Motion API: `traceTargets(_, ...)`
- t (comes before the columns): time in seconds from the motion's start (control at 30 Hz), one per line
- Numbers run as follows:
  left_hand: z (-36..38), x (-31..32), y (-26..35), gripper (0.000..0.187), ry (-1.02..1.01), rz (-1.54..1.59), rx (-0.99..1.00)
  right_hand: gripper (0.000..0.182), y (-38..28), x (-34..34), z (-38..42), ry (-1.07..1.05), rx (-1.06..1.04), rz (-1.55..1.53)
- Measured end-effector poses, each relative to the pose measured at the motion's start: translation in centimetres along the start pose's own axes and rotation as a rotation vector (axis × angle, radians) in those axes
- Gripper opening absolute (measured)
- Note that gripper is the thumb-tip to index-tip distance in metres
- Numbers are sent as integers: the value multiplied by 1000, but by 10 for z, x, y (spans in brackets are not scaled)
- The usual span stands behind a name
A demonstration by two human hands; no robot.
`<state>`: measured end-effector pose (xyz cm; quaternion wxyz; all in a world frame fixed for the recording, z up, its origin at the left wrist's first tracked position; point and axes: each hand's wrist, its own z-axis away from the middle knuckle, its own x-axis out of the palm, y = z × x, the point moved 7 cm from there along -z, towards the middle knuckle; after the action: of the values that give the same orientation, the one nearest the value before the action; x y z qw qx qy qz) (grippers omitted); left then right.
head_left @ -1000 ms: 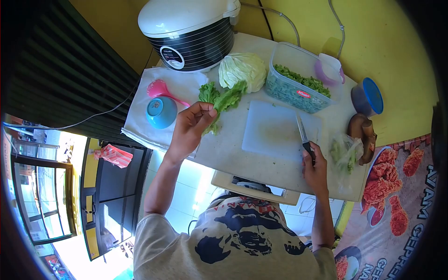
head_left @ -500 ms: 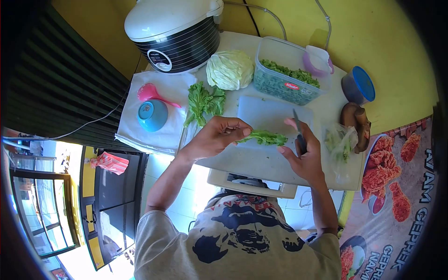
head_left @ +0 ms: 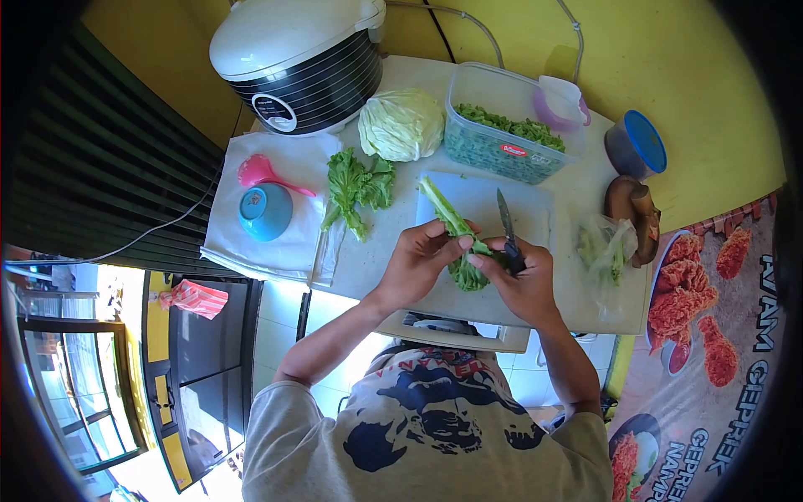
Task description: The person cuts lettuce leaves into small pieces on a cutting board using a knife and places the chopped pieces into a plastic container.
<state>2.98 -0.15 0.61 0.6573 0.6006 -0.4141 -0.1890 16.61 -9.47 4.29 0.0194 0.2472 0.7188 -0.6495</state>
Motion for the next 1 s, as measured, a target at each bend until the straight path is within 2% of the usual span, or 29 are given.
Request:
traceTargets(0.1, -1, -1, 4, 25, 28, 9, 52, 19, -4, -3, 1, 50, 26, -219)
traceTargets(0.2, 1, 2, 11, 24, 19, -87, 53, 21, -1, -5, 0, 118, 71, -302)
traceTargets(0.3, 1, 2, 22, 26, 29, -329, 198, 23, -1, -3, -3, 135, -32, -248)
traceTargets(0.4, -1, 1, 27, 27, 39, -486, 169, 24, 7, -2, -3, 69, -70, -109)
traceTargets(0.5, -3, -2, 17, 28, 16, -485, 91, 18, 1, -6, -2, 156, -81, -158)
traceTargets(0.6, -3, -4, 12, 25, -21, -431, 41, 17, 15, -23, 5, 300, 106, -264)
traceTargets(0.7, -4, -10, -4, 24, -9, -161, -132, 19, 40, -46, 8, 321, 201, -499)
traceTargets(0.77, -6, -8, 0, 25, 9, -126, -128, 19, 37, -46, 2, 329, -52, -279)
traceTargets(0.9, -12, 6, 3, 27, -30, -88, -37, 20, 10, -13, -1, 180, 91, -218)
traceTargets(0.97, -13, 3, -2, 26, -18, -95, -80, 19, 28, -1, 2, 8, 157, -161)
traceTargets(1.0, -13, 0, -4, 25, -7, -99, -99, 19, 33, -2, 3, 44, 171, -182)
